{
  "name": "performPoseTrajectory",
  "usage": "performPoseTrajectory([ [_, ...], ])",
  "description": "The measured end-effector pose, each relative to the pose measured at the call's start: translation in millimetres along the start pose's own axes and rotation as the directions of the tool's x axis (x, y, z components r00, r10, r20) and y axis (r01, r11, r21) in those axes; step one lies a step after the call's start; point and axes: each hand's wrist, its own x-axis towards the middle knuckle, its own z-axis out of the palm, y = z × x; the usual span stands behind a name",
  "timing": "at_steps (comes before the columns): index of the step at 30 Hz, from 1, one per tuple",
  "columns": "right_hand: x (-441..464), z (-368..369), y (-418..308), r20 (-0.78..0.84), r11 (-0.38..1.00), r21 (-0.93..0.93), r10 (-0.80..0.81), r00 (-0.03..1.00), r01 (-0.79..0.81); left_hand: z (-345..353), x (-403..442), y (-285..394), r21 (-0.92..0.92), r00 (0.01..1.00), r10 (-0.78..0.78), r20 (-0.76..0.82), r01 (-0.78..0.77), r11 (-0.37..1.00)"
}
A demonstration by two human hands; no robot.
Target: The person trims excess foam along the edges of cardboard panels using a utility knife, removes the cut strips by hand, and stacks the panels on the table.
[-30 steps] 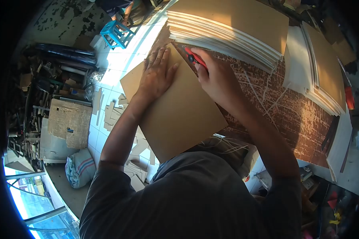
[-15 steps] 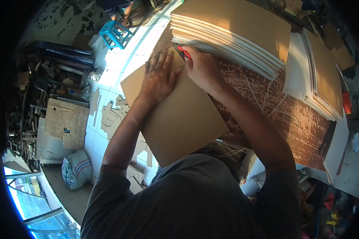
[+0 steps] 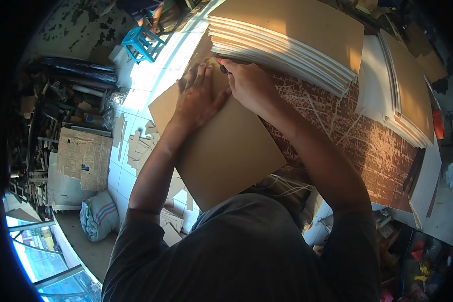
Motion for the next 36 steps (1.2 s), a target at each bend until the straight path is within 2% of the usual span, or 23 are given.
performPoseTrajectory([
  [6, -10, -3, 5, -0.017, 0.997, 0.038, -0.068, 0.998, 0.068, 1, 2, 0, -0.001, 1.0, -0.001, 0.007, 0.001, 1.0],
  [15, -32, -18, -1, 0.037, 0.999, 0.042, -0.011, 0.999, 0.009, 8, 0, -2, 0.012, 0.997, 0.042, -0.071, -0.041, 0.999],
  [25, -74, -28, -5, -0.034, 0.997, 0.063, -0.043, 0.998, 0.045, 11, 1, -4, 0.012, 0.995, 0.049, -0.089, -0.048, 0.999],
  [28, -88, -37, -11, -0.021, 0.996, 0.092, -0.012, 1.0, 0.014, 12, 2, -5, -0.01, 0.994, 0.053, -0.091, -0.054, 0.999],
  [30, -100, -51, -21, 0.112, 0.991, 0.054, 0.116, 0.987, -0.123, 12, 2, -5, -0.015, 0.995, 0.048, -0.087, -0.05, 0.999],
  [34, -130, -77, -34, 0.076, 0.992, 0.026, 0.123, 0.99, -0.125, 8, 1, -3, -0.005, 0.996, 0.04, -0.085, -0.04, 0.999],
  [36, -145, -89, -39, -0.032, 0.988, 0.091, 0.127, 0.991, -0.124, 8, 0, -2, 0.0, 0.996, 0.029, -0.083, -0.029, 1.0],
])
